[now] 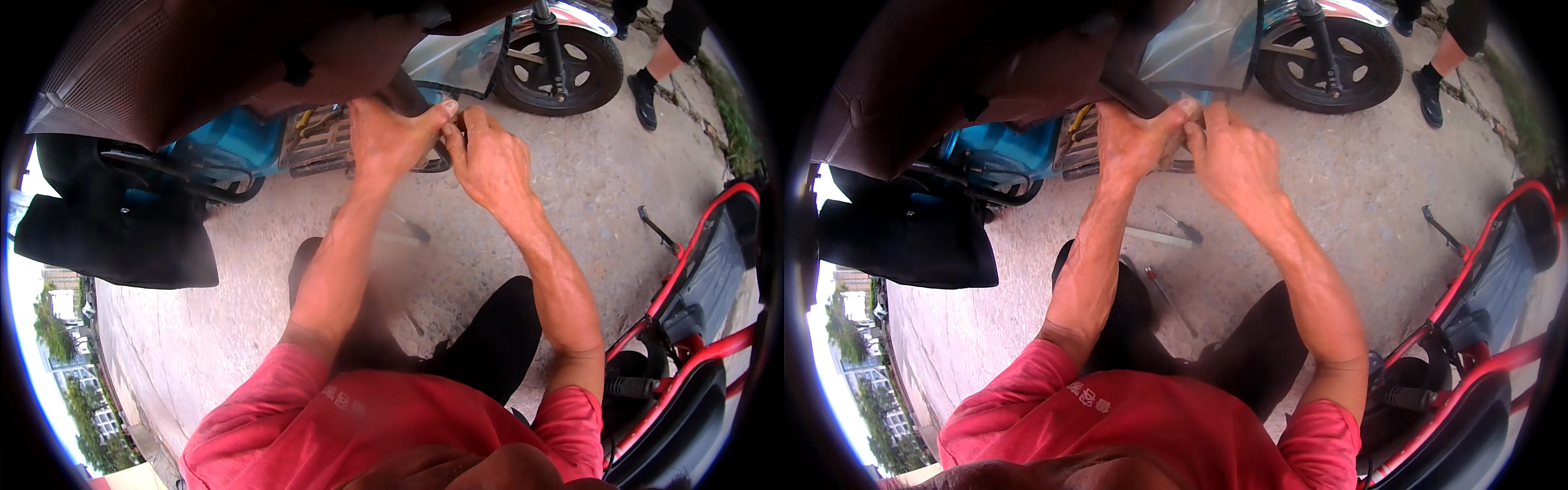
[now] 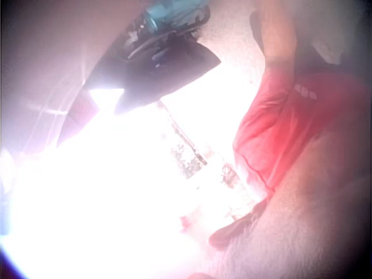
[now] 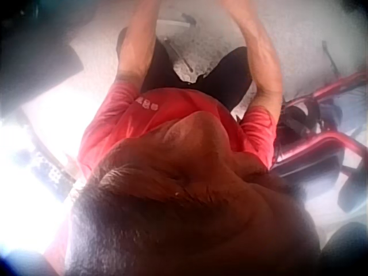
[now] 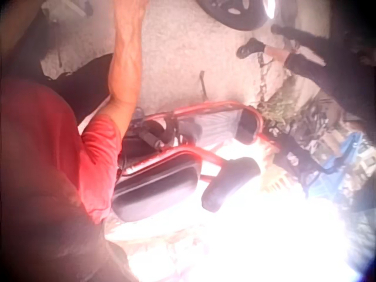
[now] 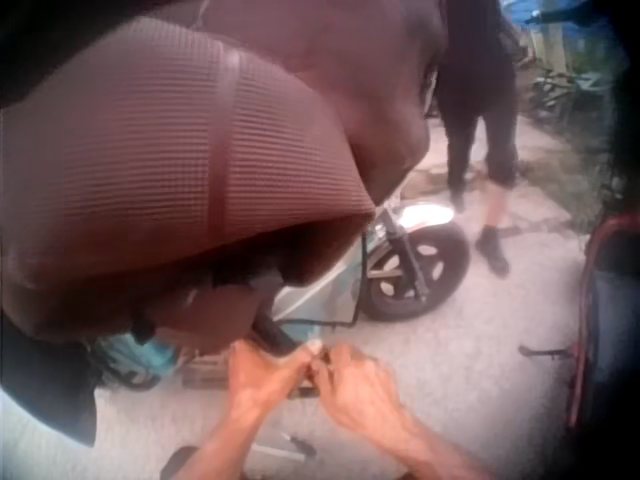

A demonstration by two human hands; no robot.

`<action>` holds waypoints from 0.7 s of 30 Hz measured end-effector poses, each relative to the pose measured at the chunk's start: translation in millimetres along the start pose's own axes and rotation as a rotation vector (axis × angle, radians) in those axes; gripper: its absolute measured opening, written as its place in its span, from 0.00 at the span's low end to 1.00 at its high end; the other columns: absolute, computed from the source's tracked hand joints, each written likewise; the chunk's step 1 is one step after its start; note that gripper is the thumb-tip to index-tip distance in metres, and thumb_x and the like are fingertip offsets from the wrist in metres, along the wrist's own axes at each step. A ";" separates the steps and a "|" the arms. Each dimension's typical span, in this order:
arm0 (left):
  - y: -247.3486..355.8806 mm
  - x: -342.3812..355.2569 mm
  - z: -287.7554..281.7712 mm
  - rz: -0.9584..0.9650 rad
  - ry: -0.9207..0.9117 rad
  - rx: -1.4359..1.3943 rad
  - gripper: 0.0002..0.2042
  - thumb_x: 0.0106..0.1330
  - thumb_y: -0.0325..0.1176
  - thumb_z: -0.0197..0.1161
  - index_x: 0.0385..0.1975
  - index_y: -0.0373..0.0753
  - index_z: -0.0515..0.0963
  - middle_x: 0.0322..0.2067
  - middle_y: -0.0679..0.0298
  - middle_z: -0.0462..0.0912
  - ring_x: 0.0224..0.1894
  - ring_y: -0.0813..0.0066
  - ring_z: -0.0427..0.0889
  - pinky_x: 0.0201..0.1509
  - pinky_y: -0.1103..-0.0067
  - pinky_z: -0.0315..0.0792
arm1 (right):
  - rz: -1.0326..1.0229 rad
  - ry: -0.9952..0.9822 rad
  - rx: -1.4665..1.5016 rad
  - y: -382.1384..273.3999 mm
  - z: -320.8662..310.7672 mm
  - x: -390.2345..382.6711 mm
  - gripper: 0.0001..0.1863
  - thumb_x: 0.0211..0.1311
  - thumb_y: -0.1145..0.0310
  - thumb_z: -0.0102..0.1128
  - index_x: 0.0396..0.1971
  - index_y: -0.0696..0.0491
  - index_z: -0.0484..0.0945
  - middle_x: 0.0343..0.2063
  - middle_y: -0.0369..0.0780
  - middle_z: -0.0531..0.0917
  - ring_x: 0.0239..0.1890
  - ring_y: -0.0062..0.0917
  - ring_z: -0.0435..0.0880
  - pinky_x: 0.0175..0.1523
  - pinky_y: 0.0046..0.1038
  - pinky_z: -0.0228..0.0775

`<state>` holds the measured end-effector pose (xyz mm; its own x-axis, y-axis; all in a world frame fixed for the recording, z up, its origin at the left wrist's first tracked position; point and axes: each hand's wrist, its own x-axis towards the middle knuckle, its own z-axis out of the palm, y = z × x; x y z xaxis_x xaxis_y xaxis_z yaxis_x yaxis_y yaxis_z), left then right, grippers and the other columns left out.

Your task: The person secures a metal bracket to the frame of a vehicle using a screwdriver and hammer, then adjusts the seat cover.

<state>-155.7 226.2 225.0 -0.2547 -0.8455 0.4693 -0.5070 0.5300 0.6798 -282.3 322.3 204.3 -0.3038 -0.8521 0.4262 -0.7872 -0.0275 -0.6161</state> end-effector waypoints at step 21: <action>1.6 -2.3 0.1 -0.082 -0.014 0.013 0.36 0.44 0.45 0.80 0.46 0.23 0.72 0.44 0.46 0.80 0.47 0.56 0.81 0.53 0.66 0.75 | 0.117 0.203 0.236 1.7 35.7 -12.4 0.14 0.69 0.59 0.58 0.35 0.56 0.73 0.29 0.50 0.84 0.31 0.52 0.83 0.36 0.49 0.73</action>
<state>-156.0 229.0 224.9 -0.2233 -0.8868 0.4047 -0.5372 0.4584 0.7080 -260.7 314.1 174.3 -0.5043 -0.7360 0.4517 -0.6017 -0.0757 -0.7951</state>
